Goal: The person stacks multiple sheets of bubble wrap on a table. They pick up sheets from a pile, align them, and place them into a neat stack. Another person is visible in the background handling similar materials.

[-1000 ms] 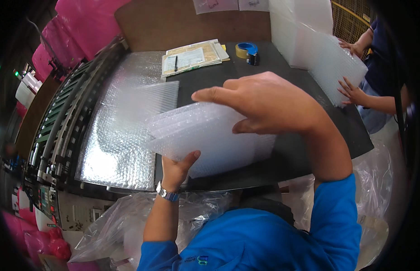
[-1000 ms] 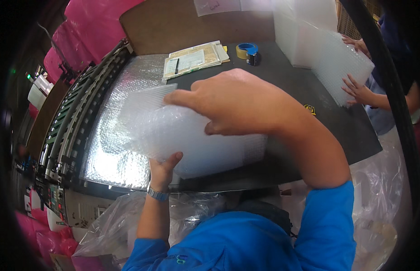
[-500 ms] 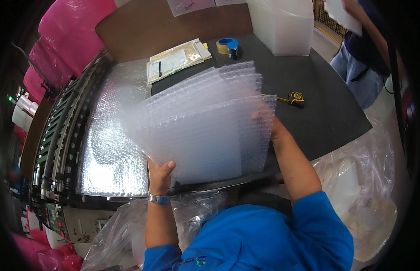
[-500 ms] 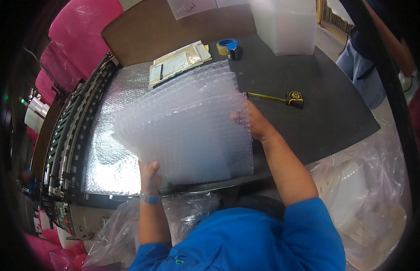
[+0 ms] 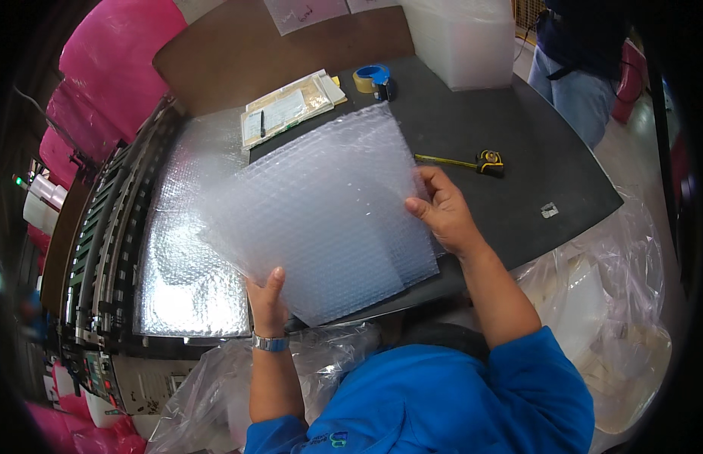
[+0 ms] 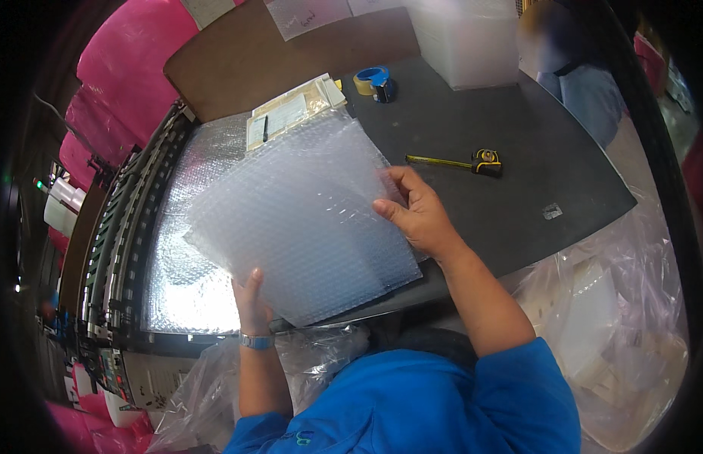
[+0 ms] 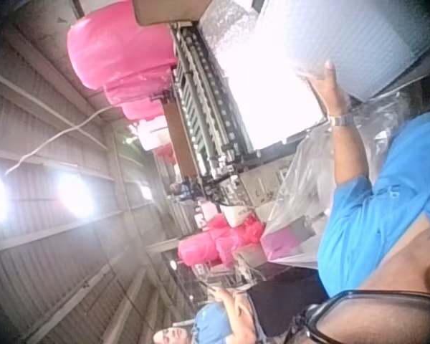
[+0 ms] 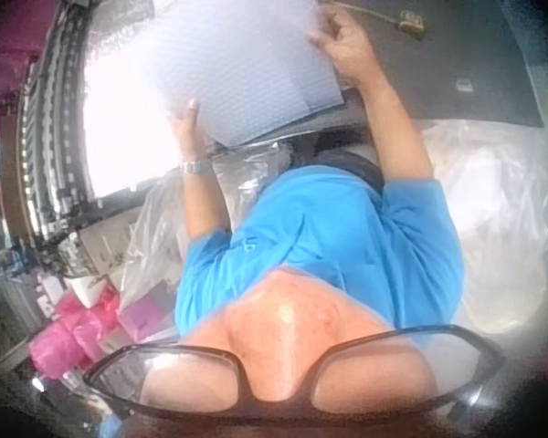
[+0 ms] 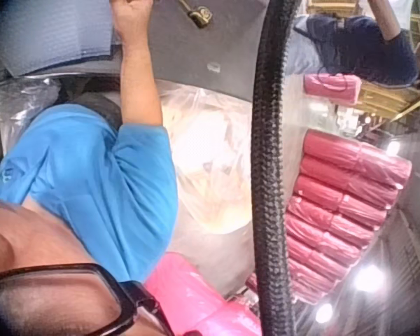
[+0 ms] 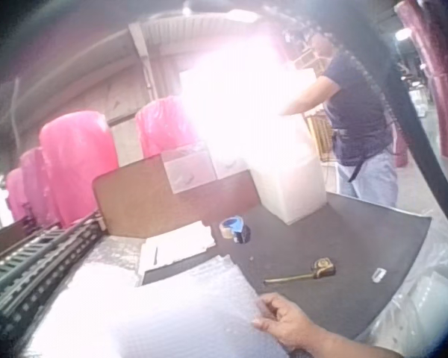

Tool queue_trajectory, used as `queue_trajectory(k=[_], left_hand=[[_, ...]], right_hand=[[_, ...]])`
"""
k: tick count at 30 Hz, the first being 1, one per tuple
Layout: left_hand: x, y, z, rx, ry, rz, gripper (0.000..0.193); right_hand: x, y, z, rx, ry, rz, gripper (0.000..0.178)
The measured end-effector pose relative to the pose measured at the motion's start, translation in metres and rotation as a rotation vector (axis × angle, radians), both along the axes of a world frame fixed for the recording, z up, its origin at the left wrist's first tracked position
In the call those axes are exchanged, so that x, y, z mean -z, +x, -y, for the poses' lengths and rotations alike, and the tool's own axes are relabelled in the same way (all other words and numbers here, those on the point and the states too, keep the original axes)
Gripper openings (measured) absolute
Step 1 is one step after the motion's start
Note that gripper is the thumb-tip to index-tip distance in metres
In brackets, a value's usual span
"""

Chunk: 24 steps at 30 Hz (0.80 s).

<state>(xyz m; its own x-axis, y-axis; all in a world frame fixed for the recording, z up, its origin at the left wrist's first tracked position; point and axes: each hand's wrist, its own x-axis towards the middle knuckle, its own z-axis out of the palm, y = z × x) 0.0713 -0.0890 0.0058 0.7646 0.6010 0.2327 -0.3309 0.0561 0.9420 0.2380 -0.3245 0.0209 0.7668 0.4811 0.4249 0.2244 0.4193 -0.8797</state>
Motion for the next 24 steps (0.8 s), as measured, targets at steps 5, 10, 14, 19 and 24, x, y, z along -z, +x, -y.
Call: queue_trajectory(k=[5,10,14,19,24], left_hand=[[-0.007,0.001,0.006,0.034,-0.068,-0.051,0.07],[-0.014,-0.017,-0.009,0.026,-0.022,-0.019,0.064],[-0.018,-0.028,-0.02,0.129,0.052,0.023,0.058],[-0.021,-0.022,-0.006,0.138,0.098,0.033,0.053],[-0.022,-0.016,0.001,-0.003,0.155,0.038,0.054]], right_hand=[[-0.029,-0.005,-0.001,0.301,-0.223,0.201,0.044],[-0.096,0.044,0.01,0.355,-0.275,0.413,0.035],[-0.154,0.063,0.018,0.107,-0.534,0.625,0.027],[-0.173,0.038,-0.024,-0.333,-0.58,0.799,0.026],[-0.174,0.01,-0.039,-0.386,-0.518,0.86,0.026]])
